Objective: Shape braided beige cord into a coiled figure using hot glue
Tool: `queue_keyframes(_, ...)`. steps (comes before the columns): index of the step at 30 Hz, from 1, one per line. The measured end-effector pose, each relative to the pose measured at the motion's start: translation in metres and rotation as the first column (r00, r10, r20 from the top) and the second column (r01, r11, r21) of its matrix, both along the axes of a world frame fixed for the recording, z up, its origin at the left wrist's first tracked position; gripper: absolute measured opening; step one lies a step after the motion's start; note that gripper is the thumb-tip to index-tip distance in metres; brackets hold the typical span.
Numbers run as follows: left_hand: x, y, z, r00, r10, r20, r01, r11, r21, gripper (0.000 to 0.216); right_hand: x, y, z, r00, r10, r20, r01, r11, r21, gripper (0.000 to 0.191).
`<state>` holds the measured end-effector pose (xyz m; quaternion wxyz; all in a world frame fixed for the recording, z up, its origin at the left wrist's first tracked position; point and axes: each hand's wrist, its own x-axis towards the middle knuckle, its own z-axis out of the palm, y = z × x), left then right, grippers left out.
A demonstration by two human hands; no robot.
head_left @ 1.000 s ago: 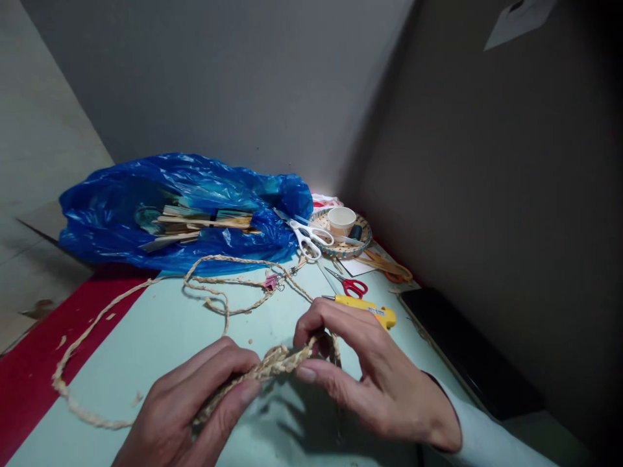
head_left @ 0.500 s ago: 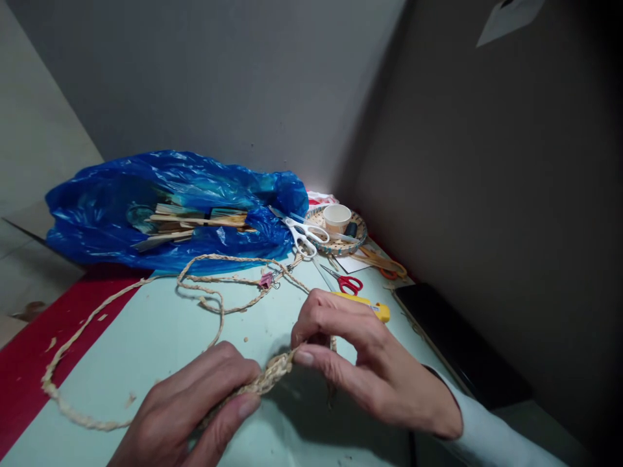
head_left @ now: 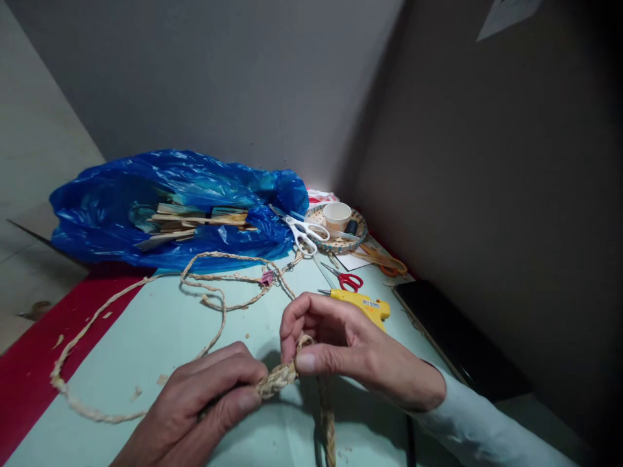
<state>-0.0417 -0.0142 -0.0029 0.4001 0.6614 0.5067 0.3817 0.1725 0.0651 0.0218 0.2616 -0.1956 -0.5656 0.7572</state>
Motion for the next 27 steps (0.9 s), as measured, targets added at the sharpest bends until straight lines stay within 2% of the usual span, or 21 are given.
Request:
queue_keyframes(5,0.0,0.002,-0.003,0.996,0.036,0.087,-0.025,0.992,-0.124,0.028,-0.005,-0.005,-0.012,0.995,-0.016,-0.1,-0.003,0.983,-0.183,0.026)
queue_keyframes(9,0.004,0.003,-0.003,0.972,0.086,0.217,-0.021,0.959,-0.284,0.037,-0.009,-0.009,-0.015,0.985,-0.064,-0.163,0.032,0.981,-0.19,0.019)
queue_keyframes(12,0.007,0.005,-0.004,0.915,0.205,0.347,-0.013,0.876,-0.482,0.035,-0.009,-0.008,-0.015,0.984,-0.111,-0.136,0.102,0.992,-0.076,0.013)
queue_keyframes(14,0.01,0.005,-0.005,0.857,0.287,0.428,0.005,0.826,-0.564,0.03,-0.009,-0.007,-0.014,0.984,-0.153,-0.086,0.159,0.985,0.06,0.015)
queue_keyframes(17,0.012,0.006,-0.005,0.76,0.357,0.543,0.043,0.806,-0.59,0.025,-0.008,-0.006,-0.014,0.969,-0.246,0.018,0.227,0.92,0.32,0.023)
queue_keyframes(19,0.013,0.006,-0.003,0.727,0.379,0.573,0.045,0.806,-0.59,0.03,-0.008,-0.006,-0.013,0.952,-0.3,0.063,0.244,0.865,0.439,0.026)
queue_keyframes(22,0.015,0.006,0.001,0.721,0.386,0.575,0.03,0.812,-0.582,0.034,-0.008,-0.008,-0.013,0.947,-0.316,0.065,0.247,0.839,0.484,0.027)
queue_keyframes(27,0.017,0.007,-0.001,0.728,0.363,0.581,0.034,0.828,-0.56,0.023,-0.01,-0.008,-0.017,0.958,-0.283,0.043,0.234,0.863,0.448,0.028)
